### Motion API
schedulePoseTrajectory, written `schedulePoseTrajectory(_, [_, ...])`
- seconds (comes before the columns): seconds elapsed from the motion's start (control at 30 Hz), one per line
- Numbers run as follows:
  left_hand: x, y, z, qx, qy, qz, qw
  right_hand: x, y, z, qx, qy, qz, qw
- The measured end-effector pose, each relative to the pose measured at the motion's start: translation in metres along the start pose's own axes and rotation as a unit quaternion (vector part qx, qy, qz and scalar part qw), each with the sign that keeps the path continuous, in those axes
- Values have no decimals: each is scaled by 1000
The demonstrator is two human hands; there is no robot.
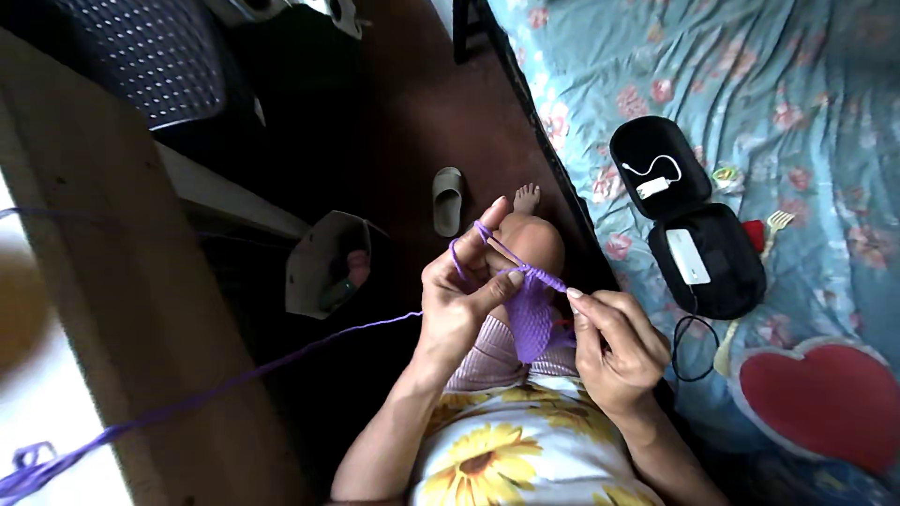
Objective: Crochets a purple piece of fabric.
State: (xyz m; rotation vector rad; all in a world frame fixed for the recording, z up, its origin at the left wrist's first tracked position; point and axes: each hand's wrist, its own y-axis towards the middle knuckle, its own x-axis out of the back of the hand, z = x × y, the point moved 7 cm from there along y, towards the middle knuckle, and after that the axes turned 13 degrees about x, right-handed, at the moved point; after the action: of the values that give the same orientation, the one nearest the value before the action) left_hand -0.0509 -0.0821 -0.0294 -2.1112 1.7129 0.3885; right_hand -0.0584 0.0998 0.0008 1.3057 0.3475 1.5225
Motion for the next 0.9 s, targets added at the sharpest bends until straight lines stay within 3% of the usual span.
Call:
schedulePoseTrajectory(0.27, [8, 6, 7, 110, -72, 70, 989, 6, -2, 3, 28, 6, 33, 999])
schedulePoseTrajectory(0.57, [10, 7, 16, 147, -112, 146, 972, 8, -5, -4, -14, 94, 37, 995])
schedulePoseTrajectory(0.9, [6, 4, 14, 151, -22, 103, 983, 5, -7, -13, -54, 130, 40, 989])
